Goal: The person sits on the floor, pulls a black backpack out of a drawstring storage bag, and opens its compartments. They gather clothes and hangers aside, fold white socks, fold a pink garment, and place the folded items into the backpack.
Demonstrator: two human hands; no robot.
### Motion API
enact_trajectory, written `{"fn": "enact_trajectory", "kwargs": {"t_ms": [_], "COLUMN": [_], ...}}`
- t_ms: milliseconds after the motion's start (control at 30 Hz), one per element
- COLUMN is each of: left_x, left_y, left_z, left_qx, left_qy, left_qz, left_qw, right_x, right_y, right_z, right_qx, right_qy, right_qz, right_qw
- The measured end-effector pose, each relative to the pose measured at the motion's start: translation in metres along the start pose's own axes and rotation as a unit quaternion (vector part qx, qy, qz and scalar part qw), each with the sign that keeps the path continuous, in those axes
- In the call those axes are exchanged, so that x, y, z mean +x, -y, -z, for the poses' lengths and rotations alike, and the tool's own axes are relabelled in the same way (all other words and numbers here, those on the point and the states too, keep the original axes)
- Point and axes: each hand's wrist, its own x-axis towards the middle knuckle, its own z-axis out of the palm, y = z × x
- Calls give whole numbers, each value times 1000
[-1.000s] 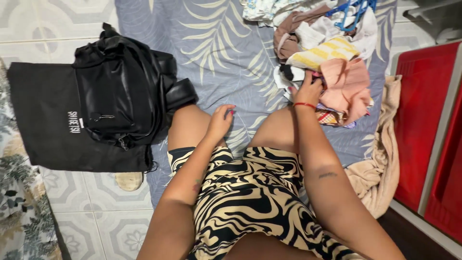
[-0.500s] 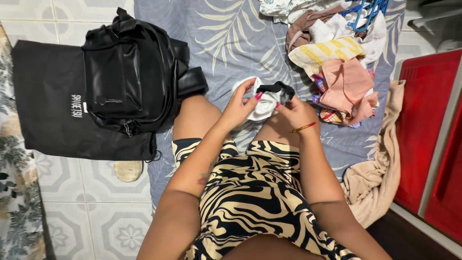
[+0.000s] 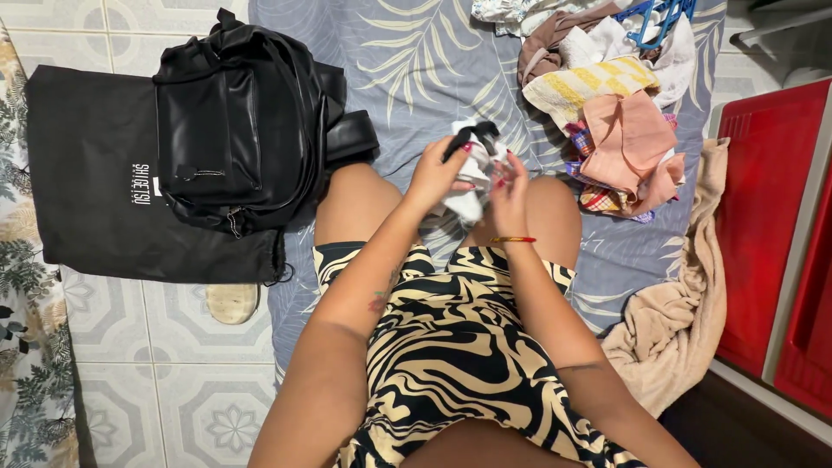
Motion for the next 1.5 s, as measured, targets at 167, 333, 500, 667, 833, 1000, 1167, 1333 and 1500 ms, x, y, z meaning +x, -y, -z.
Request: {"fn": "enact_trajectory", "kwargs": {"t_ms": [167,333,500,667,833,1000,1167,1333,1500], "left_x": [-2,-14,3,25,34,57,94,108,77], "left_y": [2,-14,-34,-44,-62,-58,17,81,82], "left_z": [6,21,41,52,43,49,94,142,140], "left_qx": [-106,548,402,263,-31,-217,183,467,382], "left_qy": [36,-140,-115,-150,-19,4,-174,-238,-184], "left_qz": [89,-385,-331,-180,-72,-39,84,-32,-103], "left_qw": [990,729,846,936,997,975,964,851,900], "right_x": [-6,7,22,31,67,121,116,91,111], "right_y": [3,6,18,14,23,77,86,18,-54], "right_z": [-14,3,28,48,85,140,139,80,21], "right_qx": [3,-231,-381,-86,-99,-109,-549,-435,-315], "right_qy": [69,92,9,37,-60,-217,-126,74,56], "right_qz": [-87,-125,147,-43,-88,148,166,92,-213], "right_qw": [994,960,913,995,989,959,810,893,923]}}
